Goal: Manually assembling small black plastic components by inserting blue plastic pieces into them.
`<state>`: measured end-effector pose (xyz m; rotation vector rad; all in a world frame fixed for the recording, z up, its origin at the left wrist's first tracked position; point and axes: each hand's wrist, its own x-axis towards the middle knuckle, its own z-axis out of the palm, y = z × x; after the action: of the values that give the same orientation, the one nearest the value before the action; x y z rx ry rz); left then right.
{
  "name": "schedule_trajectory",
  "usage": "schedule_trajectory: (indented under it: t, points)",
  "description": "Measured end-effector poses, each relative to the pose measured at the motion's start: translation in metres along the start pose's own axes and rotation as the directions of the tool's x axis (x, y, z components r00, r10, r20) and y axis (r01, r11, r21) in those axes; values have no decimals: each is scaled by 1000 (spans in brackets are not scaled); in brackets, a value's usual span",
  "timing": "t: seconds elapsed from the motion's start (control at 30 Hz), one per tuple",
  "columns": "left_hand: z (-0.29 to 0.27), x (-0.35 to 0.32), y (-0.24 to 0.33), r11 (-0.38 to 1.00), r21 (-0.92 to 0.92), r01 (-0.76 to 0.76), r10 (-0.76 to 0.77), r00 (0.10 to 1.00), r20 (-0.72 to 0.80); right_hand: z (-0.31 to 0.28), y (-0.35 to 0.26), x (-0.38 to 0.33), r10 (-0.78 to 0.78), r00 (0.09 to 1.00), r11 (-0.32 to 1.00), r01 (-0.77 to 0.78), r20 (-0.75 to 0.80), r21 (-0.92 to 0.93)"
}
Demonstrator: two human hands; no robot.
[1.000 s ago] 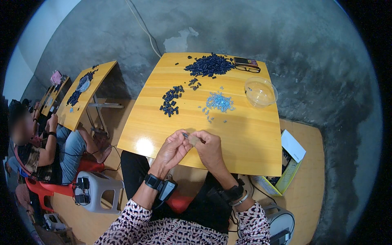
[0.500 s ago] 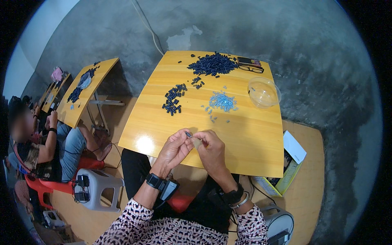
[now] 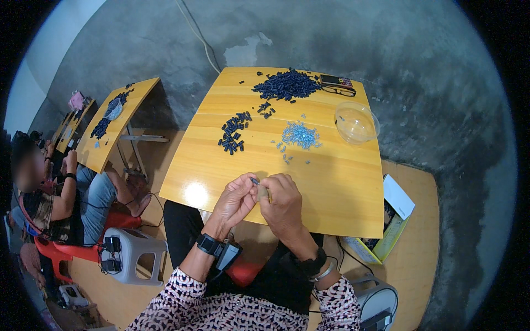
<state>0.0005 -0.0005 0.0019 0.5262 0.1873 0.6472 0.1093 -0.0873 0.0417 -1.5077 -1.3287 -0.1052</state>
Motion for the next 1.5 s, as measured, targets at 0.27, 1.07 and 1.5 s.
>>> schedule_trajectory:
  t: [0.27,1.07,1.5]
  points:
    - [-1,0,0,1000,30,6,-5,999,-35,2,1,-2,16,998,1000,-17,54,13]
    - [1,-1,0,997,-18,70,-69,997,26,2,21,-6,246,952,826,-304,182,474]
    - [2,0,1,996,11,83,-83,996,19,6,25,-10,392,876,639,-480,282,602]
